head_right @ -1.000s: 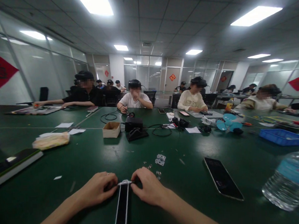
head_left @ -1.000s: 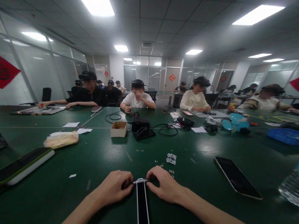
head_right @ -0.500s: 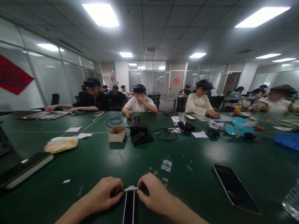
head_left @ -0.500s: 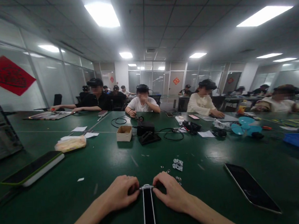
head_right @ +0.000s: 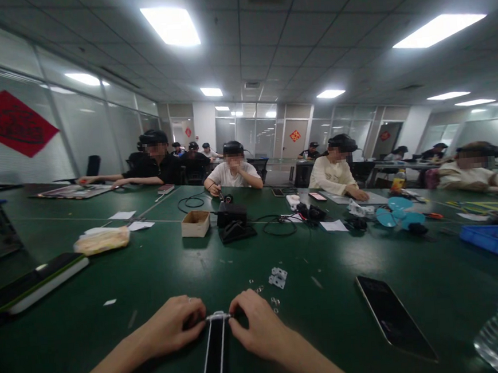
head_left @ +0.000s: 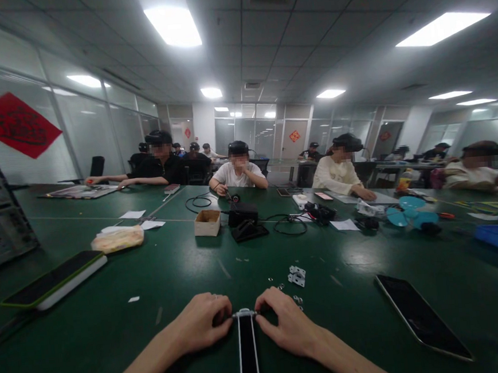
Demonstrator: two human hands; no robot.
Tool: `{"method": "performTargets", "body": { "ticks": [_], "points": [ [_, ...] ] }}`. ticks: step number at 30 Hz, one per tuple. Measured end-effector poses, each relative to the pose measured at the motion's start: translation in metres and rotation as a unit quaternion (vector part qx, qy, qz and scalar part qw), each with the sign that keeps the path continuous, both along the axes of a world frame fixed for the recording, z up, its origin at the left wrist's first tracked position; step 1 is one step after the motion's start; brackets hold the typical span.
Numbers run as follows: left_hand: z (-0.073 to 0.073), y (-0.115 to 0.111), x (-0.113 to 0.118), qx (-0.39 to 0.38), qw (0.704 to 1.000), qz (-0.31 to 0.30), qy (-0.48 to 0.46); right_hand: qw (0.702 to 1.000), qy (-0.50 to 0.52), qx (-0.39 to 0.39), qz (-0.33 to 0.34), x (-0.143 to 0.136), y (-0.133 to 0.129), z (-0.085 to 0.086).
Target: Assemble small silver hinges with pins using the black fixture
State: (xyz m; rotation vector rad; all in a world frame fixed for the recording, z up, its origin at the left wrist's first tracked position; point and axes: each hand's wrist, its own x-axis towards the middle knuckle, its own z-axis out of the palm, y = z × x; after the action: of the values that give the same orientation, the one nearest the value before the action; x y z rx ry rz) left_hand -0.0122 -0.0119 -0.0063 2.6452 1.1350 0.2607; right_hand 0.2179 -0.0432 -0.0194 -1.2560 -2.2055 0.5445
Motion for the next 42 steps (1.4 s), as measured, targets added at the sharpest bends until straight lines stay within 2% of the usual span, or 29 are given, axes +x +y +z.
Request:
{"method": "performTargets", "body": {
  "ticks": [17, 26, 35, 42],
  "points": [
    [0.0006, 0.0004, -0.0005, 0.006, 1.0, -0.005, -0.001, 1.0, -0.003, -0.002, 0.0, -0.0001, -0.0008, 0.0012],
    [-0.0042, 0.0038, -0.002, 0.004, 1.0, -0.021, -0.012, 1.0, 0.0, 0.026, 0.004, 0.0013, 0.0016, 0.0001],
    [-0.002, 0.0057, -0.0023, -0.014, 1.0, -0.023, -0.008, 0.999, 0.001, 0.037, 0.013, 0.0038, 0.0061, -0.0067],
    [-0.0019, 0.0059, -0.0013, -0.014, 1.0, -0.023, -0.005, 0.999, 0.005, 0.034, 0.016, 0.0046, 0.0048, -0.0049]
  ]
}}
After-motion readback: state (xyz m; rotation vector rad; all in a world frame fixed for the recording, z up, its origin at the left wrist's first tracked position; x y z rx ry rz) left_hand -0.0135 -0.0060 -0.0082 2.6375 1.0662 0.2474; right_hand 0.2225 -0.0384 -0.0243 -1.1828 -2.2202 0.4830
